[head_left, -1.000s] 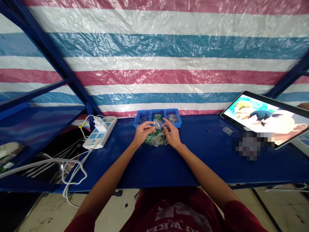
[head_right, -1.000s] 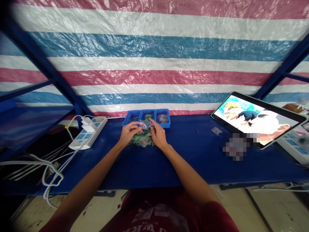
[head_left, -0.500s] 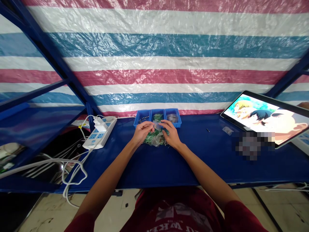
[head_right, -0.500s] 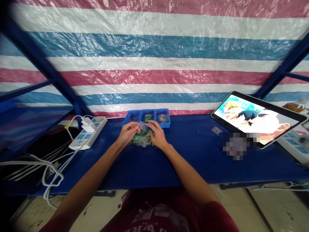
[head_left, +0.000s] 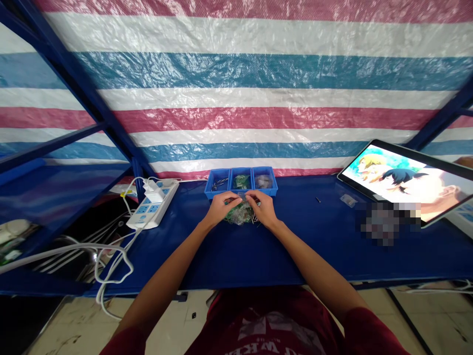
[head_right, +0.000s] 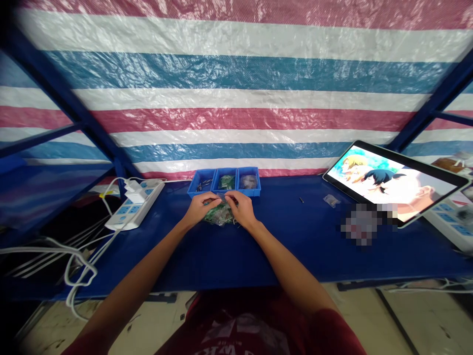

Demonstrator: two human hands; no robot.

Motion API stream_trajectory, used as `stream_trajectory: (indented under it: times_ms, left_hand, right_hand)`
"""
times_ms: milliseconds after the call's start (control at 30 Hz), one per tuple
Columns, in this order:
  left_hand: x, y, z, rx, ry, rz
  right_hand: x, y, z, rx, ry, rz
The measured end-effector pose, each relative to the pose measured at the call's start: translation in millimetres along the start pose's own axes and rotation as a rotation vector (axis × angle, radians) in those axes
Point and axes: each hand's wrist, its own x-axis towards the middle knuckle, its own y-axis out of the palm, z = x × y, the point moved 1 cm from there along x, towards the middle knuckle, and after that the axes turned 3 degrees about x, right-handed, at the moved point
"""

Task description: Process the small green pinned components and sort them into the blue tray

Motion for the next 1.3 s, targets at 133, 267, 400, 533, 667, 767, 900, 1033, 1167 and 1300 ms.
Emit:
stream_trajectory:
  times_ms: [133,267,400,533,667,767,900,1033,1167,1300]
  left_hand:
    - [0.6,1.3,2.6,-0.187,-0.124,0.003]
    - [0.8,0.5,1.0,-0.286,-0.151,0.007]
    - [0.5,-1.1,-3.0,-0.246,-0.086,-0.001]
    - [-0.5,-0.8,-4.0,-0.012,0.038,-0.037]
    - [-0.8,2.8,1.5,-0.061,-0.034,-0.027]
    - [-0.1,3.7,2.7,-0.219,-0.127,-0.04]
    - [0.6,2.7,-0.1,-0.345,-0.165,-0.053]
    - [1.7,2.0,0.2,-0.283,-0.085,-0.033]
    - [2.6,1.9,2.2,-0.134,-0.057,-0.062]
    - [2.2,2.9,4.3,-0.255,-0.141,-0.022]
  right_hand:
    - [-0.3,-1.4,1.4,0.035,-0.049,0.016]
    - [0.3,-0.7,1.8,-0.036,-0.139,0.02]
    - [0.8,0.9,0.5,-0.048,-0.107,0.01]
    - [0.4,1.2,0.5,-0.032,-0.045,0.0]
    - [-0.8,0.5,2.0,-0.01,0.019,-0.008]
    - [-0.6,-0.8,4.1,0.01,-0.005,0.005]
    - [0.7,-1.0,6.3,-0.039,-0.123,0.007]
    - [1.2,1.6,3.8,-0.005,-0.045,-0.002]
    - [0.1,3.1,-0.6,0.191,0.15,0.036]
    - [0.4,0.0,0.9,0.207,0.11,0.048]
